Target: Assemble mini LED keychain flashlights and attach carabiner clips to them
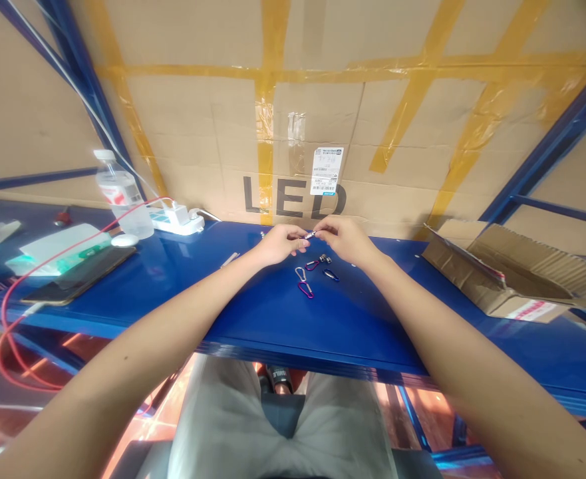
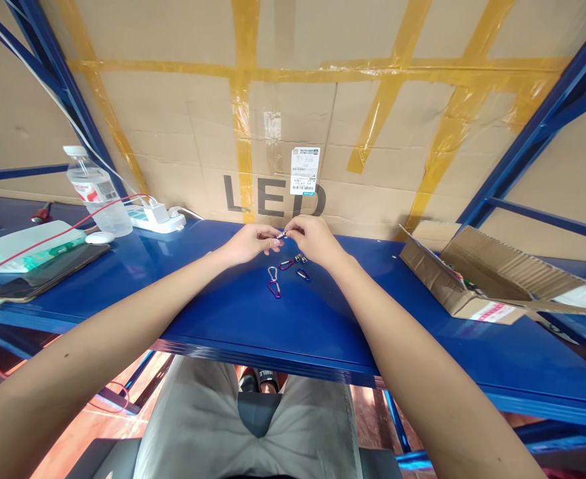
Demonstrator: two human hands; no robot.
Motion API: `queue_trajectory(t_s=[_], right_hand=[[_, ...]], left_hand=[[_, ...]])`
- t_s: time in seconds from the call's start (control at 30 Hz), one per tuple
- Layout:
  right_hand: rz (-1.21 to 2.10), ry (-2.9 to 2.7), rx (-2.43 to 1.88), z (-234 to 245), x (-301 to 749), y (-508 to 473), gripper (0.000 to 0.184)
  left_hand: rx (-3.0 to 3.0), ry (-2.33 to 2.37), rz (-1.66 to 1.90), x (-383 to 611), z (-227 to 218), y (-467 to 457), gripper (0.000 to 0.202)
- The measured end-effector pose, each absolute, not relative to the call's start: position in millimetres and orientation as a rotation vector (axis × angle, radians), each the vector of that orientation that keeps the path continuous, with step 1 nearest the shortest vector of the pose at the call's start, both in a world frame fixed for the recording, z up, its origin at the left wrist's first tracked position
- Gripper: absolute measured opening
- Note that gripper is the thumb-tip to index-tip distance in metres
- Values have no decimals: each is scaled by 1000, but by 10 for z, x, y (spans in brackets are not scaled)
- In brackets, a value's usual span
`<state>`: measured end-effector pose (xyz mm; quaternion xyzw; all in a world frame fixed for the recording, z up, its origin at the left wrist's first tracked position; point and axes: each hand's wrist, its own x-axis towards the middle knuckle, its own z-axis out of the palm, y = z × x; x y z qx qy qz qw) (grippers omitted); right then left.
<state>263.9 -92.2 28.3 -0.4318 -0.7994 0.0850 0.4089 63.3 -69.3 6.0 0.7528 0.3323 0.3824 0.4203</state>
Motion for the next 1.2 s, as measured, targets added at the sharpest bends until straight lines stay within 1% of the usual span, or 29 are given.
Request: queue_trajectory(t_s=[0.13, 0.3, 0.4, 0.47, 0.53, 0.67, 0.7, 0.8, 0.83, 1.03, 1.2], right_hand=[[191, -2030, -1084, 267, 2637, -916, 13], [213, -2037, -1081, 239, 2623, -930, 12], [334, -1985, -1105, 221, 2606, -936, 11], [452, -1932, -1131, 204, 2590, -932, 11], [539, -1891, -1149, 190, 2575, -924, 11], [608, -1821, -1148, 190, 2572, -915, 9], [620, -1806, -1140, 195, 2576, -915, 8], [644, -1794, -1114, 202, 2594, -918, 7], [651, -1801, -1114, 199, 2598, -918, 8], [709, -1811, -1121, 172, 2586, -924, 9], [805, -1777, -1134, 171, 2559, -930, 10]], left_hand=[[1960, 864, 935, 639, 76, -693, 18], [1922, 910, 925, 657, 93, -761, 10], [1955, 908, 962, 648, 91, -790, 5], [2012, 875, 1012, 648, 81, -795, 11], [2061, 883, 1031, 664, 73, -801, 12], [2098, 1121, 1032, 724, 98, -835, 9], [2147, 1166, 1037, 736, 109, -843, 11], [2373, 1176, 1024, 746, 137, -850, 28], [2421, 1171, 1011, 741, 141, -847, 29], [2490, 1166, 984, 683, 130, -826, 16], [2547, 1097, 988, 642, 90, -849, 11]])
